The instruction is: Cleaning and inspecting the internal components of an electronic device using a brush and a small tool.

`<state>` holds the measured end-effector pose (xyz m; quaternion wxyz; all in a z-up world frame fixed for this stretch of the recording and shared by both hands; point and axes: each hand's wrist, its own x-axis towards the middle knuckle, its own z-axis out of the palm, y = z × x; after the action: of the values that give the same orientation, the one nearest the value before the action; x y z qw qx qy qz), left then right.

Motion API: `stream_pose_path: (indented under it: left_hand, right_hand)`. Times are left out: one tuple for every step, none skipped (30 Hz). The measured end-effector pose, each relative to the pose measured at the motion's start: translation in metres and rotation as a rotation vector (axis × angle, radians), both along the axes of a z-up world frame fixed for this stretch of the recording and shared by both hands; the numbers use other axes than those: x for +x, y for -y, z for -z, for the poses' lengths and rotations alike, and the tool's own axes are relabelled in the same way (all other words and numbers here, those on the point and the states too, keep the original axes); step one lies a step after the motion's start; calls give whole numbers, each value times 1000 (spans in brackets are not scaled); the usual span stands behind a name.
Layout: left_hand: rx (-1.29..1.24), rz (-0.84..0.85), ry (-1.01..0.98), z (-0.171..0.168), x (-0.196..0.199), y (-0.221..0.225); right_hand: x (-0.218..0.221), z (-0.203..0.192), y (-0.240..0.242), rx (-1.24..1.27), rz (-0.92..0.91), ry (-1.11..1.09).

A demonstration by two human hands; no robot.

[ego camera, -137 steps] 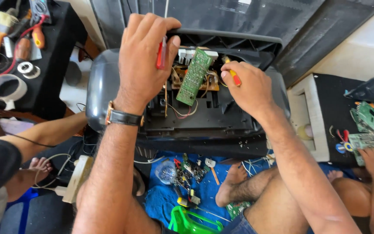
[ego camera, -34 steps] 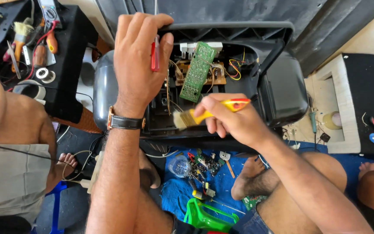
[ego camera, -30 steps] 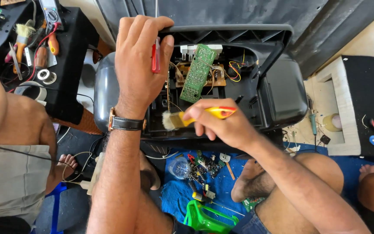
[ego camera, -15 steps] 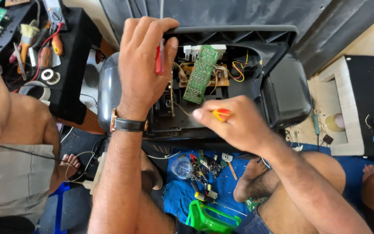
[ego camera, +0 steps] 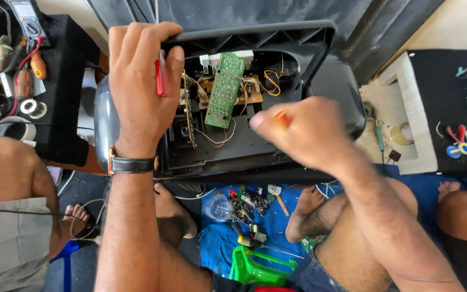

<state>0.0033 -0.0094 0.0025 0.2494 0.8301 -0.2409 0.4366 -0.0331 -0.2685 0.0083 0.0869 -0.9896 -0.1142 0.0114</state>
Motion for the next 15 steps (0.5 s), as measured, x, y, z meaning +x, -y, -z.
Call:
stream_pose_path:
  left_hand:
    - [-18,7,-15,-5,-3,3]
    - [-35,15,-30,-10,-7,5]
    - [-32,18,-32,-10,-6,5]
    - [-25,6,-28,-10,-6,5]
    - [-22,-4,-27,-9,-6,6]
    - [-23,1,-30,-9,-10,6]
    - [-25,10,-37,-11,-11,7]
    - [-27,20,-44,-13,-12,7]
    - [-27,20,-46,-14,-13,7]
    - [-28,28,-50,-14,-14,7]
    - [-29,33,-52,-13,-15,6]
    - [-31,30,-54,-13,-14,5]
    - [-23,38,-43,-12,-14,5]
    - [-15,47,-33,-12,-13,5]
    - [-12,53,-32,-14,-14,6]
  right_hand:
    - [-3,0,-7,328,-154,-99]
    - [-7,0,-14,657,-310,-193]
    - [0,12,-10,660,-307,-193]
    - [8,24,-7,916,-339,-352]
    - [15,36,-3,1169,-364,-516]
    - [13,31,2,1170,-358,-516]
    - [14,24,6,1021,-176,-438]
    - [15,17,11,868,3,-360]
    - [15,11,17,867,4,-363]
    - [15,5,23,519,84,-209]
    - [15,-1,29,170,153,-53]
    - [14,5,25,168,150,-55]
    - [12,11,22,74,91,57]
    - [10,17,19,-21,30,169]
    - [6,16,11,-18,37,170]
